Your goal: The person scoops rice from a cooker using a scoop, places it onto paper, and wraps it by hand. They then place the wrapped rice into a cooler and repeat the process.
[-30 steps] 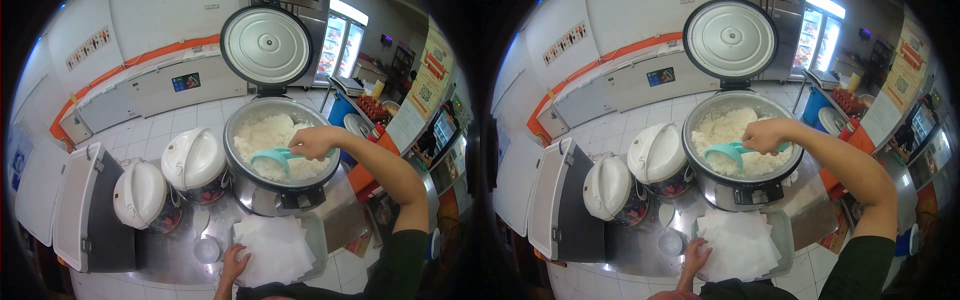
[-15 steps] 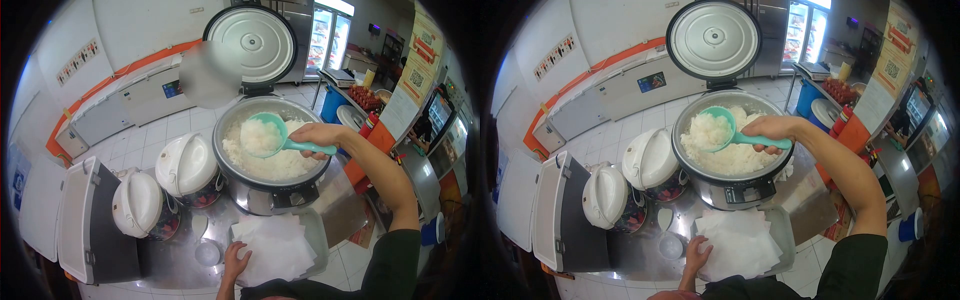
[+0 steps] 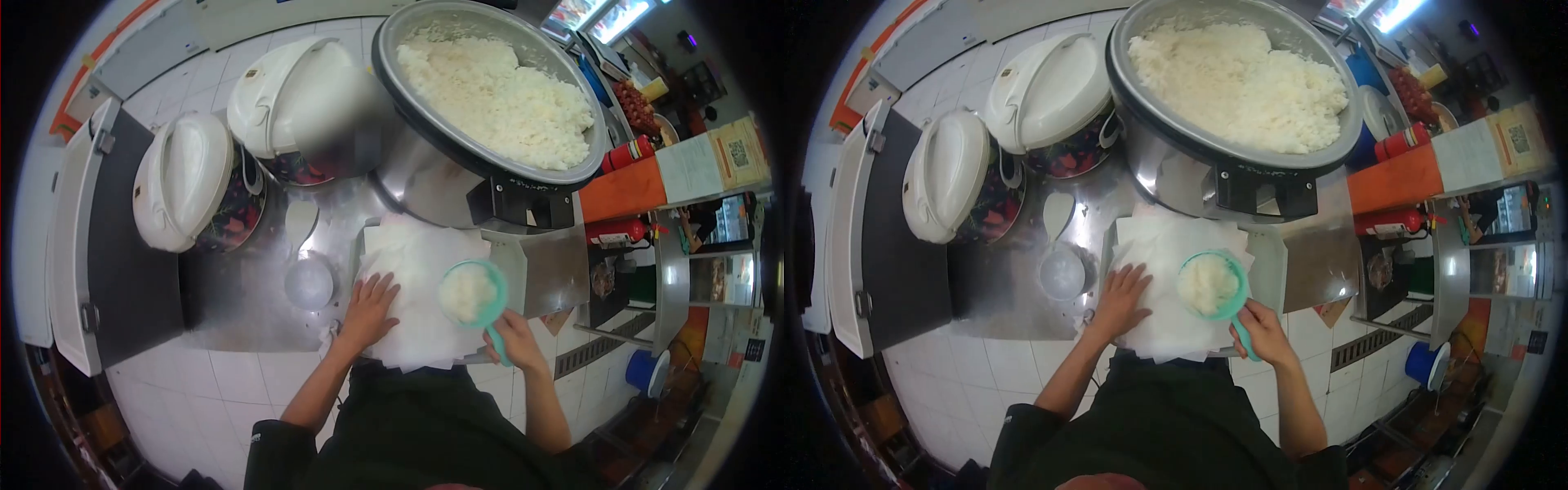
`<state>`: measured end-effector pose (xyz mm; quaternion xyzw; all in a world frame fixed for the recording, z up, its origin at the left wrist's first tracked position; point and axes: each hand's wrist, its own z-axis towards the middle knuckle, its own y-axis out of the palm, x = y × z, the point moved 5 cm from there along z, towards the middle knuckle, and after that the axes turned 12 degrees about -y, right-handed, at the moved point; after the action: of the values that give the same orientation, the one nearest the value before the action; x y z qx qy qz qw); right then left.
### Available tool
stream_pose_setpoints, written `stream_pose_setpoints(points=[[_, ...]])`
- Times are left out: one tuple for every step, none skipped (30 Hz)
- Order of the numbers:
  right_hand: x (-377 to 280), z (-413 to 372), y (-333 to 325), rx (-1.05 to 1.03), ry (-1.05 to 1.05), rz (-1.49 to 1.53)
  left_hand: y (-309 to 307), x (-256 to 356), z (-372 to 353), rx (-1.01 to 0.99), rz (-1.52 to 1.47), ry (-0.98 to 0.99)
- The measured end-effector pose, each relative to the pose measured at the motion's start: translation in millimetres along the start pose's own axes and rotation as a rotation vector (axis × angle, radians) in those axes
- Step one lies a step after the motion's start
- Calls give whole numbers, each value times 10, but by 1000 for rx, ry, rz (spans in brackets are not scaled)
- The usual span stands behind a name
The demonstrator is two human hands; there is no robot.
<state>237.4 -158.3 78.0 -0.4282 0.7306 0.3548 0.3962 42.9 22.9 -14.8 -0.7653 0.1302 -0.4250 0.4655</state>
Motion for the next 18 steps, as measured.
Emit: stream_pose_setpoints(points=[[161, 84, -95, 107, -74, -243, 12, -9, 8, 5, -6, 0], [429, 163, -133, 95, -68, -243, 30, -12, -16, 4, -10, -2], [508, 284, -211, 159, -358, -522, 37, -20, 11, 16, -10, -13], [417, 280, -123, 223, -649, -788, 54, -25, -1, 18, -4, -16], [453, 261, -97, 209, -650, -786, 78, -22, -17, 19, 0, -20], [347, 267, 47, 142, -604, -1057, 83, -19, -10, 25, 0, -31], [319, 257, 137, 71, -547, -1322, 89, -8, -21, 19, 2, -35], [351, 264, 140, 61, -554, -1317, 87, -5, -31, 18, 8, -37], [372, 296, 152, 44, -576, -1325, 94, 8, -31, 17, 22, -46], [392, 319, 172, 27, -596, -1333, 112, -3, -26, 23, 30, -55], [402, 360, 182, 21, -603, -1326, 132, -11, -21, 33, 33, -55], [400, 421, 217, 17, -535, -1231, 146, -14, -54, 35, 38, -55], [404, 484, 241, 18, -471, -1141, 134, 12, -69, 33, 45, -56], [424, 565, 286, 20, -477, -1140, 126, 36, -55, 24, 48, -73], [519, 667, 316, 15, -386, -1153, 133, 66, -56, 14, 49, -92], [575, 737, 330, 8, -295, -1164, 156, 91, -57, 19, 51, -95], [574, 766, 340, 3, -299, -1163, 173, 98, -61, 36, 54, -115], [595, 783, 347, -7, -260, -1182, 178, 97, -80, 49, 57, -137]])
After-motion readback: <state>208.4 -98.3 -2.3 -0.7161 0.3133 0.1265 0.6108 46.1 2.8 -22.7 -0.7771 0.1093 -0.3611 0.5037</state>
